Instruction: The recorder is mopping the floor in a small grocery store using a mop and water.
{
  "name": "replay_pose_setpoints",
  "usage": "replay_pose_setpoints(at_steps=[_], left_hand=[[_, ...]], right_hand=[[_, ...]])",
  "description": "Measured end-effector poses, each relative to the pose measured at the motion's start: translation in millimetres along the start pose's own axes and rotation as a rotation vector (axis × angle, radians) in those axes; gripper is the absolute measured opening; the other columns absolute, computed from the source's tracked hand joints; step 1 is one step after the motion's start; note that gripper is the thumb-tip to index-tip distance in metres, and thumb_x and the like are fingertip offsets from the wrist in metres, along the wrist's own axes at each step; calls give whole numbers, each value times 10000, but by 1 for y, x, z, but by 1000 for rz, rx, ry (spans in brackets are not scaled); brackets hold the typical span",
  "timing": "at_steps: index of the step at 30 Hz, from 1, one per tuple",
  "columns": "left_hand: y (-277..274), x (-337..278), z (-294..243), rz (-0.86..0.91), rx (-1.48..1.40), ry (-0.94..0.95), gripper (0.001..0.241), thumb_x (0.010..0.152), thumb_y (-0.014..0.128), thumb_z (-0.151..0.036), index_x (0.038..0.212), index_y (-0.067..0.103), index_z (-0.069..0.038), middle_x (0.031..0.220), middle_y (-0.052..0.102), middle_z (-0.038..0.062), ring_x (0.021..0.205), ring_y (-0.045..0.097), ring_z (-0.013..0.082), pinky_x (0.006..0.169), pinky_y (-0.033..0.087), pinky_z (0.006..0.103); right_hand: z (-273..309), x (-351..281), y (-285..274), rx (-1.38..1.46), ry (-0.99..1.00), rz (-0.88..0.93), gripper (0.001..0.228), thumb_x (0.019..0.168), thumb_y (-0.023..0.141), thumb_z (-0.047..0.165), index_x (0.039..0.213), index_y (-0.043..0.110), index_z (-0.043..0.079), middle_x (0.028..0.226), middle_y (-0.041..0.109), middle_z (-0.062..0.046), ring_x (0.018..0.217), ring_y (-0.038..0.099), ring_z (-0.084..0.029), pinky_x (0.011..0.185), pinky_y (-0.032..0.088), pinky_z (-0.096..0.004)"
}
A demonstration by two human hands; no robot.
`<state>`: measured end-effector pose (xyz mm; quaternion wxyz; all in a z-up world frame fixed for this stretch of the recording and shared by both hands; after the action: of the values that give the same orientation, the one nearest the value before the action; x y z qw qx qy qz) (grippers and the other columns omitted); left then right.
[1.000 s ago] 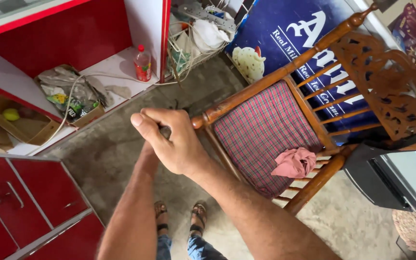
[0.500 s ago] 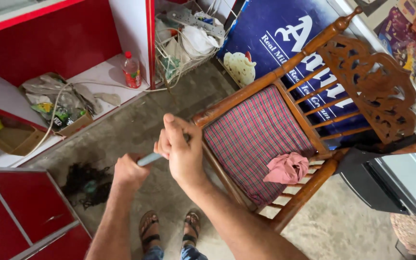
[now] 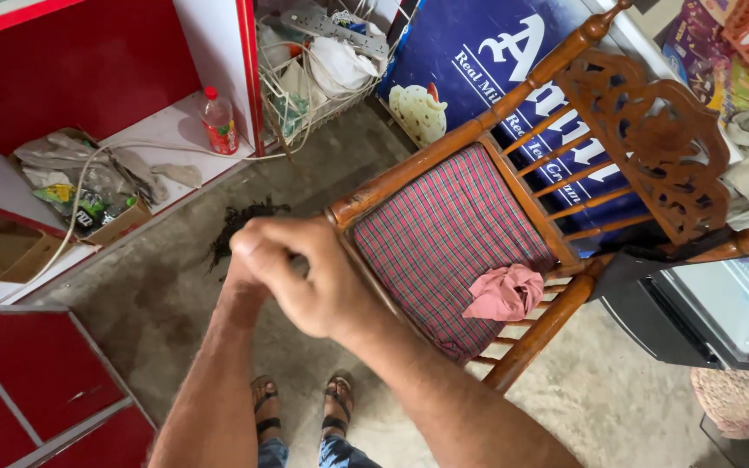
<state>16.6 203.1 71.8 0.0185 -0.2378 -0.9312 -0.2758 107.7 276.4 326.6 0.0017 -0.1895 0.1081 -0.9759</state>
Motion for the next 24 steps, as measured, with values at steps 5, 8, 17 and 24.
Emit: replay_pose_setpoints(at_steps=[5, 8, 17, 24], left_hand=[[-11, -20, -13, 14, 1206, -345, 242, 765, 720, -315, 856, 790, -103, 778, 731, 187, 812, 746, 342, 689, 570, 430], [-32, -54, -14, -3, 1376, -586, 263, 792, 734, -371, 888, 802, -136, 829, 736, 189, 847, 732, 374, 735, 578, 440], [35, -88, -49, -327, 1077, -330, 309, 782, 750, -328, 852, 741, -27, 749, 720, 178, 749, 769, 270, 657, 552, 400], [130, -76, -65, -37, -706, 174, 491, 1341, 451, -341, 935, 524, -75, 909, 496, -55, 877, 481, 94, 859, 463, 277]], right_hand=[[-48, -14, -11, 427, 157, -237, 430, 1117, 558, 302, 776, 483, 51, 646, 433, 35, 582, 373, -81, 562, 333, -292], [-71, -29, 2, 651, 186, -321, 498, 1116, 568, 313, 702, 401, 93, 570, 373, 51, 502, 321, -72, 534, 336, -285], [-6, -46, -5, 406, 231, -306, 471, 1135, 538, 289, 735, 464, 53, 580, 403, 22, 563, 374, -80, 545, 341, -304], [49, -41, -16, -23, 79, -113, 403, 1129, 493, 297, 836, 538, 23, 677, 478, -11, 625, 460, -113, 596, 383, -330]])
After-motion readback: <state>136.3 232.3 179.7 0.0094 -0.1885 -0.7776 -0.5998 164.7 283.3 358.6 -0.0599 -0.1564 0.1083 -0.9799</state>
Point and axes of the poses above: each hand's wrist, its own x-axis towards the middle knuckle, its own y-axis out of the palm, z = x × y, the point moved 6 cm from there along x, towards the middle knuckle
